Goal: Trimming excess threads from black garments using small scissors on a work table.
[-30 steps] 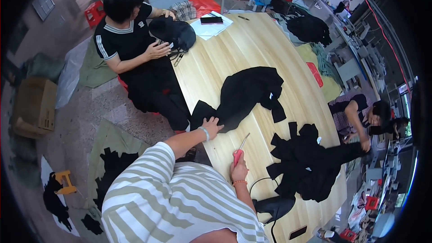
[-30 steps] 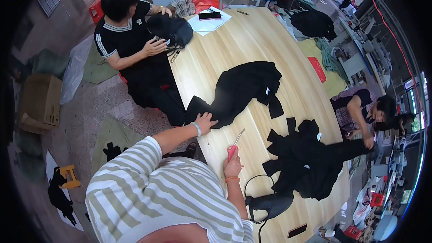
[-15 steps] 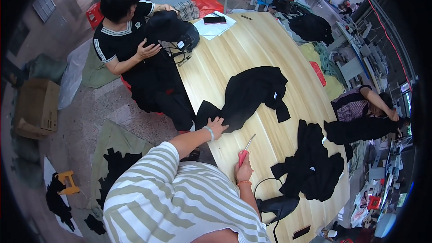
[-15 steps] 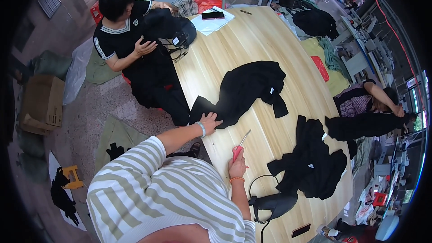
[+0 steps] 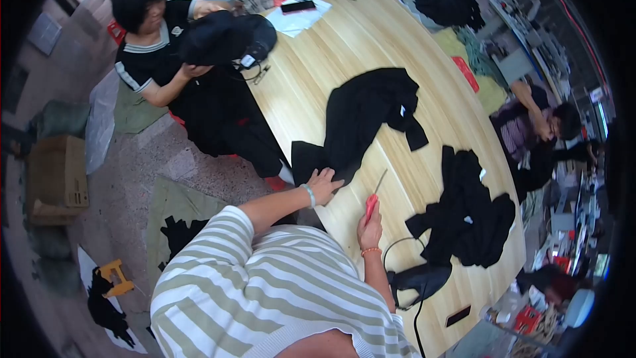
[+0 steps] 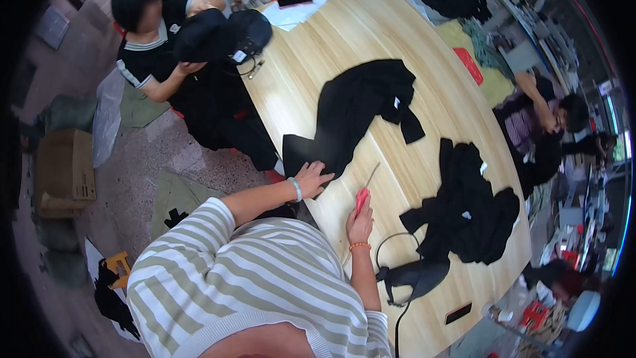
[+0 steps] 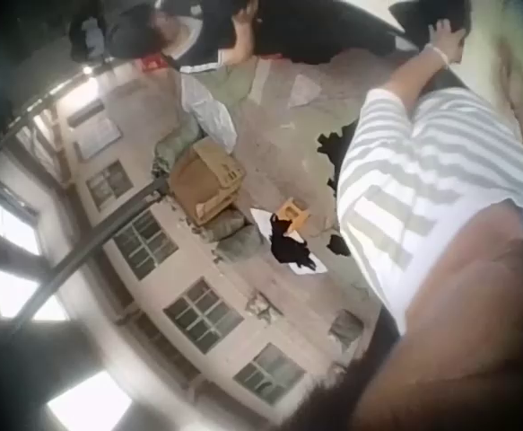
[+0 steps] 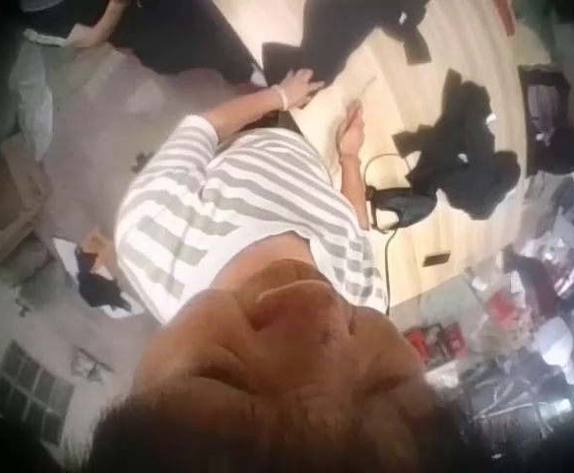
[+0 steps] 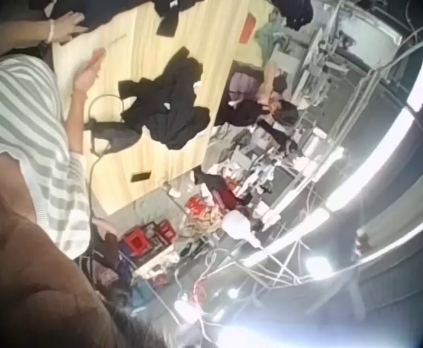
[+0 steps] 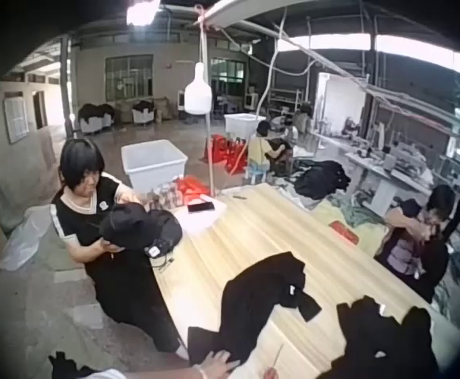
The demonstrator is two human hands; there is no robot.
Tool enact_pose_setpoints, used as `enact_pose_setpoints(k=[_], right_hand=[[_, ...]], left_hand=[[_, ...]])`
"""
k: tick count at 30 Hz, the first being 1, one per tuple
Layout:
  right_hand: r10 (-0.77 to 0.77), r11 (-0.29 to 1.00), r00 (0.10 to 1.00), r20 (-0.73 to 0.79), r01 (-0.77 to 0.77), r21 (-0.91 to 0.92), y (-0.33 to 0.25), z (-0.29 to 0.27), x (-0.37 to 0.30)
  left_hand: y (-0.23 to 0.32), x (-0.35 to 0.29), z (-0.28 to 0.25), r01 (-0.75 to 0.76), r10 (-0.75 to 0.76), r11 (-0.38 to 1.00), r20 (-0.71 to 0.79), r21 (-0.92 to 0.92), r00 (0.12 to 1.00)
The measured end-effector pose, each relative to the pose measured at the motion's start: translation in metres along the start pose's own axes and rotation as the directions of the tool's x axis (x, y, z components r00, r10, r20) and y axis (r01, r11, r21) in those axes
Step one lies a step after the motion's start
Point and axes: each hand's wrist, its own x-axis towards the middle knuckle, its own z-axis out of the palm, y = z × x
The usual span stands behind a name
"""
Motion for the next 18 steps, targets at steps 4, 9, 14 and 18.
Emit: enact_pose_setpoints(k=[4,9,14,18], right_hand=[[-0.037,0.998,0.997,-0.073,0.04,0.046,0.005,-0.014,0.008],[0.075,0.969,0.977,-0.201,-0.024,0.246,0.006,-0.026,0.013],[0.185,0.957,0.978,-0.1,-0.157,0.242,0.014,-0.033,0.005],[0.153,0.97,0.982,-0.114,-0.127,0.208,0.016,-0.039,-0.001]], left_hand=[[0.015,-0.02,0.018,-0.245,0.192,0.94,-0.226,-0.238,0.955],[-0.01,0.023,0.013,0.052,-0.447,0.775,-0.488,-0.63,0.749],[-0.042,0.108,-0.025,0.192,-0.592,0.617,-0.288,-0.763,0.753],[-0.046,0.158,-0.037,0.217,-0.639,0.433,-0.128,-0.875,0.758]])
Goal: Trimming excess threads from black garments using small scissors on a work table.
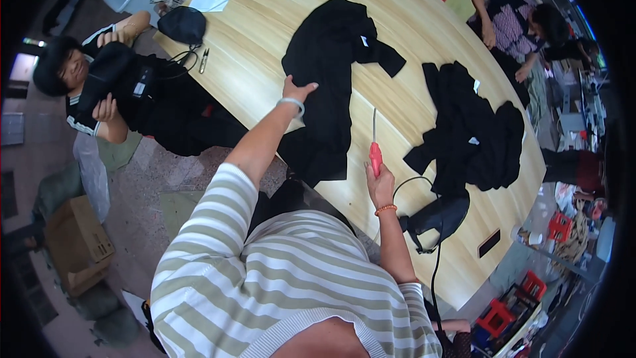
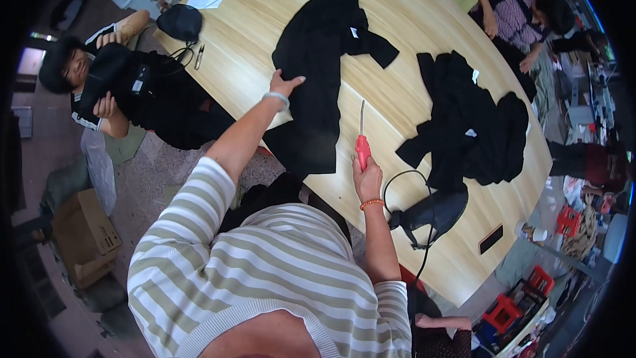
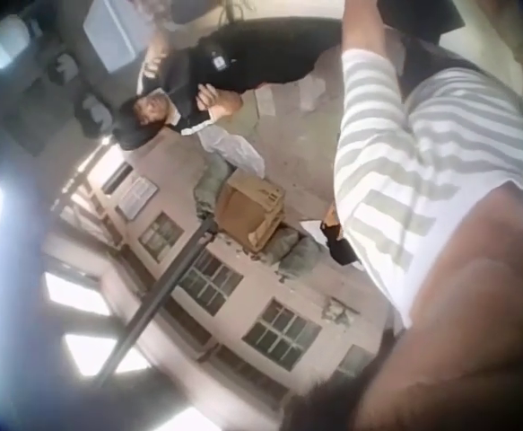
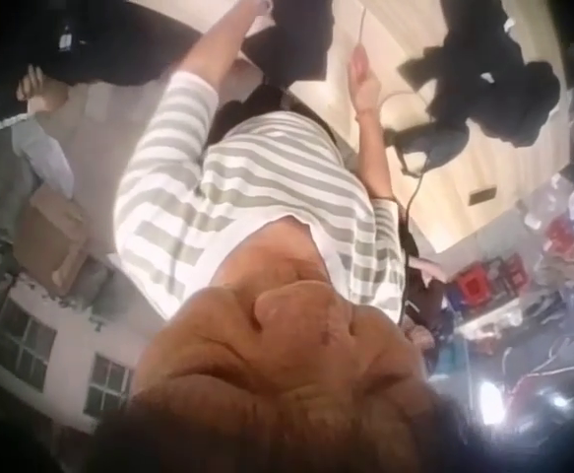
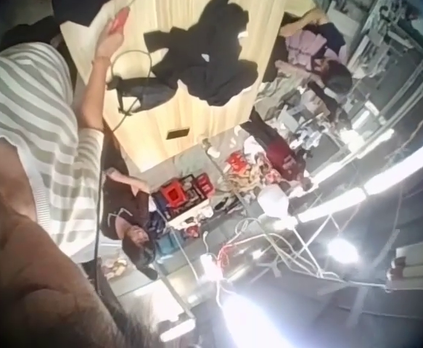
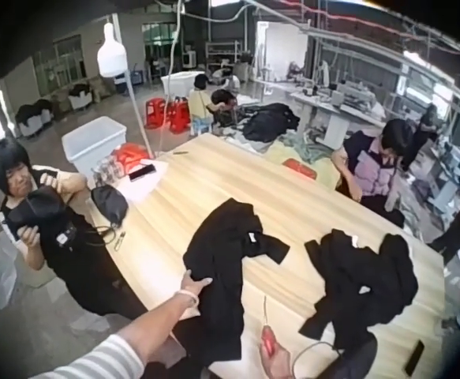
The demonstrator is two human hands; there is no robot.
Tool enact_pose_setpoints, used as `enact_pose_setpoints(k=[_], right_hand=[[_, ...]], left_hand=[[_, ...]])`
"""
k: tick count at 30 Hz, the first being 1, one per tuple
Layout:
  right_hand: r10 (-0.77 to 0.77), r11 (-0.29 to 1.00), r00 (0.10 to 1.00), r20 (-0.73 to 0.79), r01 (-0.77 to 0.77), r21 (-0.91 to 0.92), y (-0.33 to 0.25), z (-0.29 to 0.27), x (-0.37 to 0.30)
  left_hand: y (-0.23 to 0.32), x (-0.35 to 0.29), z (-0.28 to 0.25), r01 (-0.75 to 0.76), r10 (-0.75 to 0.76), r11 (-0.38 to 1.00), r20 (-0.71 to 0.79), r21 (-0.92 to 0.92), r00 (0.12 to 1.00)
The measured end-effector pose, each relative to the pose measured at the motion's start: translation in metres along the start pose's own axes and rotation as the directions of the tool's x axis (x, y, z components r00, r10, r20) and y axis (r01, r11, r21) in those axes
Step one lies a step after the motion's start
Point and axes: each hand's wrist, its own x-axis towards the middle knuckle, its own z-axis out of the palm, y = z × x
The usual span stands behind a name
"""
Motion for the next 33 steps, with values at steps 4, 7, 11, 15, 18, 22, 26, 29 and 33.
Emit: enact_pose_setpoints(k=[4,7,11,15,18,22,26,29,33], right_hand=[[0.071,0.989,0.997,0.02,-0.073,0.127,0.015,0.004,-0.002],[0.146,0.97,0.989,-0.026,-0.137,0.203,0.024,-0.005,-0.015],[0.216,0.93,0.975,-0.055,-0.189,0.315,0.024,-0.024,-0.011],[0.18,0.945,0.971,-0.157,-0.126,0.302,0.031,-0.038,-0.003],[0.208,0.94,0.968,-0.141,-0.158,0.302,0.024,-0.048,0.016],[0.176,0.962,0.966,-0.187,-0.129,0.239,0.02,-0.052,0.046],[0.149,0.971,0.974,-0.173,-0.111,0.212,0.01,-0.053,0.061],[0.139,0.977,0.977,-0.165,-0.107,0.187,0.009,-0.05,0.063],[0.135,0.984,0.974,-0.181,-0.11,0.142,0.008,-0.058,0.059]], left_hand=[[0.045,0.008,0.042,-0.094,0.142,0.944,0.132,-0.315,0.981],[0.118,-0.046,0.08,-0.431,0.547,0.836,0.58,-0.341,0.603],[0.113,-0.093,0.067,-0.875,0.679,0.484,0.632,0.0,0.375],[0.014,-0.087,0.029,-0.737,0.503,0.406,0.541,0.54,0.674],[-0.028,-0.086,0.015,-0.756,0.479,0.344,0.588,0.557,0.652],[-0.015,-0.1,0.035,-0.716,0.563,0.486,0.446,0.501,0.695],[0.03,-0.101,0.067,-0.627,0.57,0.517,0.312,0.583,0.76],[0.012,-0.077,0.068,-0.705,0.502,0.33,0.516,0.628,0.694],[-0.024,-0.099,0.038,-0.874,0.462,0.296,0.743,0.386,0.485]])
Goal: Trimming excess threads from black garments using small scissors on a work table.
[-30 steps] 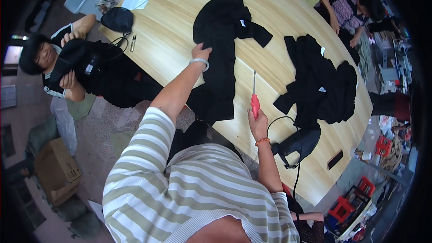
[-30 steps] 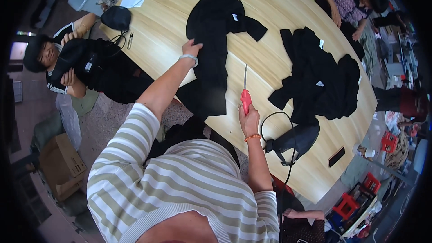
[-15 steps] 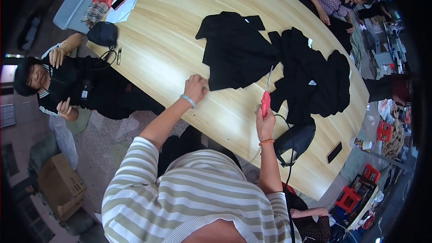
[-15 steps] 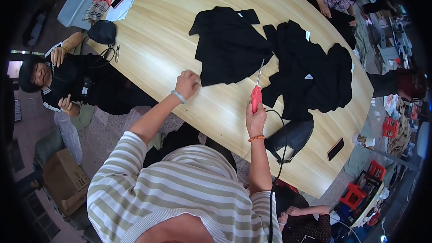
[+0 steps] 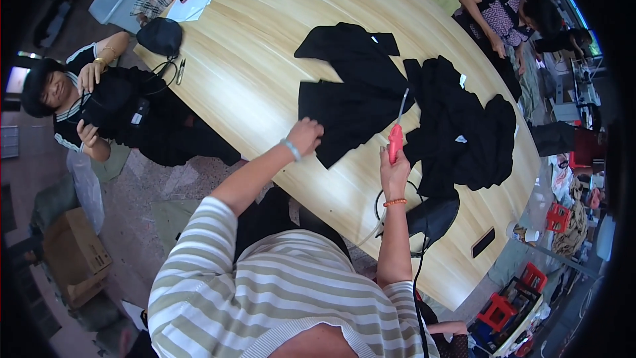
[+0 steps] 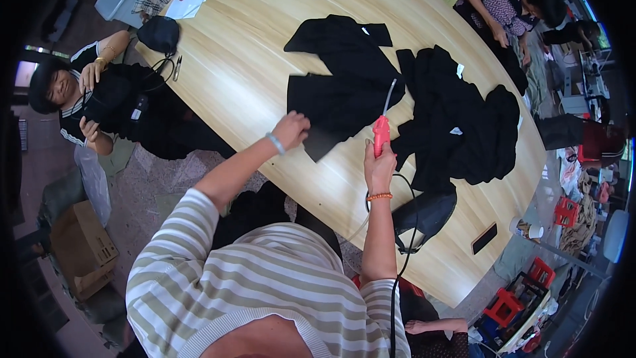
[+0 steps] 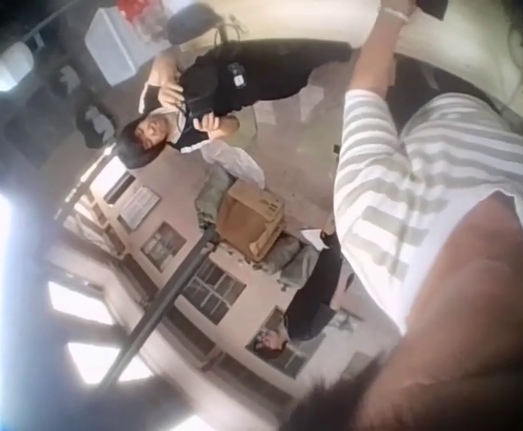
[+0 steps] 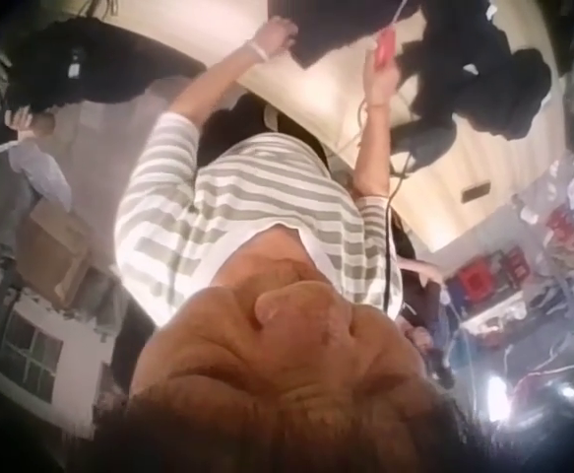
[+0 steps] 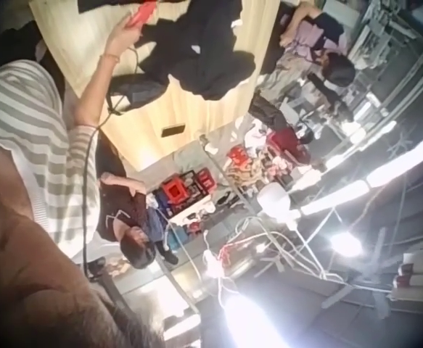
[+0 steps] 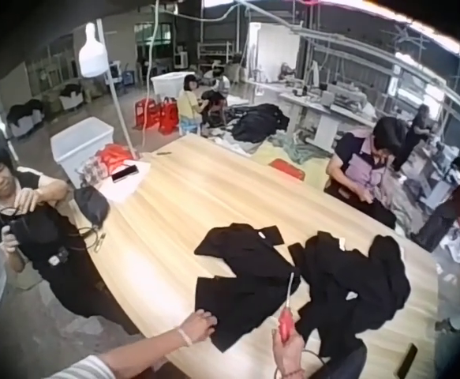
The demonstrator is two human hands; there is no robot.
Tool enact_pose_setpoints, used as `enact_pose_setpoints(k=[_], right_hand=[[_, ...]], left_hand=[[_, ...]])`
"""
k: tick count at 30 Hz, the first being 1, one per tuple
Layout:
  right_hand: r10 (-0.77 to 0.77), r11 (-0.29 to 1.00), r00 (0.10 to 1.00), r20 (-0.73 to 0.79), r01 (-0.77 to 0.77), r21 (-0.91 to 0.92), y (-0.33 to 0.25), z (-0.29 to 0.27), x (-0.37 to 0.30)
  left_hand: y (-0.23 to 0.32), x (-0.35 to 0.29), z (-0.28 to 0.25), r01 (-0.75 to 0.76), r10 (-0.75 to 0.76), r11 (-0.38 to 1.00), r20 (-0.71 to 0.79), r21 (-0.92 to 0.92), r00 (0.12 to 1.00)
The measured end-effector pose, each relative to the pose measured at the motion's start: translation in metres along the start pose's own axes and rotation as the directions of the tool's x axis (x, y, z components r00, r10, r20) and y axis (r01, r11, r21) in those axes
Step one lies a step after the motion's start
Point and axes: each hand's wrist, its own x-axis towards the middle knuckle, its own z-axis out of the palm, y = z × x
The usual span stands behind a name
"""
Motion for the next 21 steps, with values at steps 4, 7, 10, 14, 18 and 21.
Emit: enact_pose_setpoints(k=[4,7,10,14,18,21], right_hand=[[-0.043,0.999,0.997,-0.061,0.043,0.001,-0.008,-0.003,0.008],[-0.018,0.978,0.999,-0.027,0.012,-0.206,-0.042,0.004,0.019],[-0.205,0.954,0.976,-0.074,0.182,-0.237,-0.054,0.027,0.025],[-0.299,0.932,0.953,-0.05,0.28,-0.23,-0.088,0.051,0.03],[-0.294,0.913,0.955,0.035,0.291,-0.287,-0.126,0.077,0.042],[-0.368,0.875,0.928,0.052,0.365,-0.317,-0.133,0.1,0.054]], left_hand=[[0.033,-0.085,-0.017,0.021,-0.004,0.992,0.129,-0.128,0.992],[0.057,-0.125,-0.038,0.136,-0.107,0.98,0.189,-0.148,0.976],[0.057,-0.13,-0.034,0.277,-0.312,0.949,-0.324,-0.15,0.893],[0.028,-0.117,-0.024,0.488,-0.459,0.872,-0.413,-0.04,0.786],[0.029,-0.113,-0.026,0.558,-0.565,0.825,-0.101,-0.088,0.819],[0.048,-0.129,-0.007,0.327,-0.357,0.891,-0.038,-0.316,0.933]])
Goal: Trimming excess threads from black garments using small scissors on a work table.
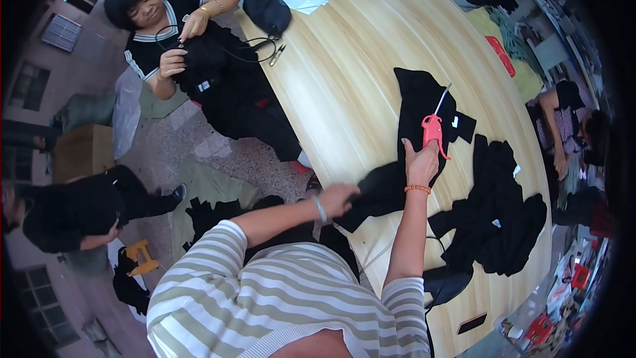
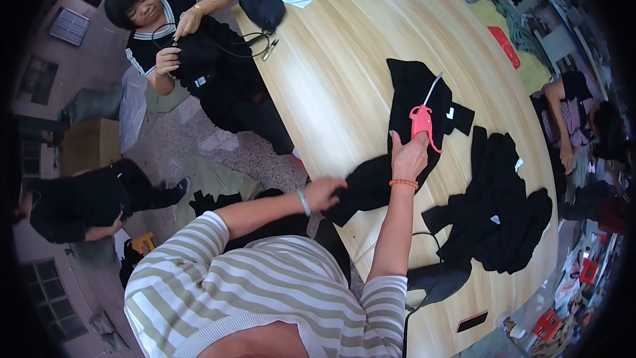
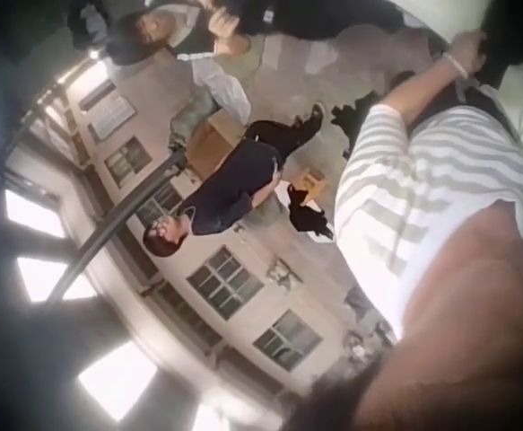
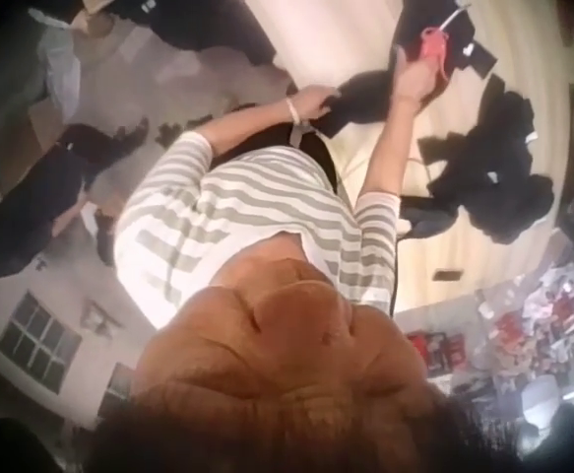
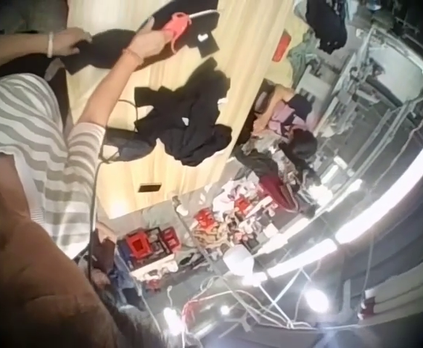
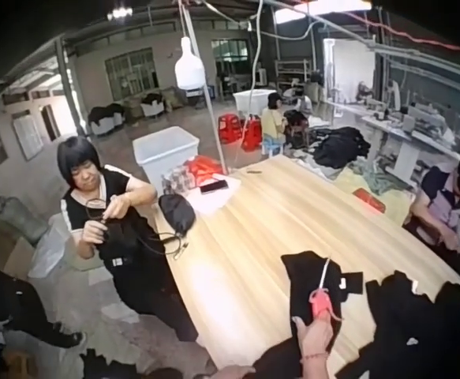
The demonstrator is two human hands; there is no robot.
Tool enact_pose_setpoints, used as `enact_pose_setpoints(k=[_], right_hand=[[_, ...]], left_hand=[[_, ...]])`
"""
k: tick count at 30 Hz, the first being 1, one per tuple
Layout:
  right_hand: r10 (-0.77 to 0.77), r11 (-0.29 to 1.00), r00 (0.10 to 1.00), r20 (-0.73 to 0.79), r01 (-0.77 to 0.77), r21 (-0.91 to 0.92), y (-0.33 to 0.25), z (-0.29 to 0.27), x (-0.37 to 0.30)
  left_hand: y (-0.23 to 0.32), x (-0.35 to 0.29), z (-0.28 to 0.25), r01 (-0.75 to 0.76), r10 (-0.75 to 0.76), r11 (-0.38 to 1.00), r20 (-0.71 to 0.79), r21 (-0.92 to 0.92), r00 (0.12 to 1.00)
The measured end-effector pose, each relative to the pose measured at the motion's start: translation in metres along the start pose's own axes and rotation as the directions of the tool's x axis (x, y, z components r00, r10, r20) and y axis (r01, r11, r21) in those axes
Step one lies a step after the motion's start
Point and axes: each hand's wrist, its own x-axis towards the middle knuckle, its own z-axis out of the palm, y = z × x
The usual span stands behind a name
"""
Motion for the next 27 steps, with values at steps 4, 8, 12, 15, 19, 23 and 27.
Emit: enact_pose_setpoints(k=[4,8,12,15,19,23,27], right_hand=[[0.049,0.992,0.992,0.119,-0.034,-0.125,0.02,0.037,0.003],[0.14,0.975,0.976,0.169,-0.107,-0.193,0.057,0.054,0.002],[0.01,0.992,0.985,0.173,-0.032,0.123,0.099,0.045,0.038],[0.041,0.833,0.999,0.013,-0.041,0.552,0.083,-0.01,0.077],[0.139,0.561,0.989,-0.049,-0.038,0.827,0.059,-0.1,0.099],[0.266,0.831,0.963,0.038,-0.249,0.497,0.138,-0.115,0.082],[0.384,0.914,0.923,0.007,-0.381,0.141,0.227,-0.078,0.017]], left_hand=[[0.059,-0.043,-0.015,0.101,-0.008,0.955,0.317,-0.278,0.948],[0.036,-0.05,-0.011,0.089,-0.003,0.906,0.203,-0.414,0.979],[0.023,-0.003,-0.075,-0.008,-0.074,0.838,-0.129,-0.546,0.989],[0.072,0.03,-0.17,-0.045,-0.205,0.826,-0.376,-0.561,0.904],[0.094,0.018,-0.218,-0.388,0.32,0.919,-0.439,-0.073,0.84],[0.048,0.001,-0.151,-0.246,0.258,0.957,-0.058,0.153,0.964],[-0.005,-0.003,-0.06,-0.126,0.06,0.961,0.259,0.247,0.964]])
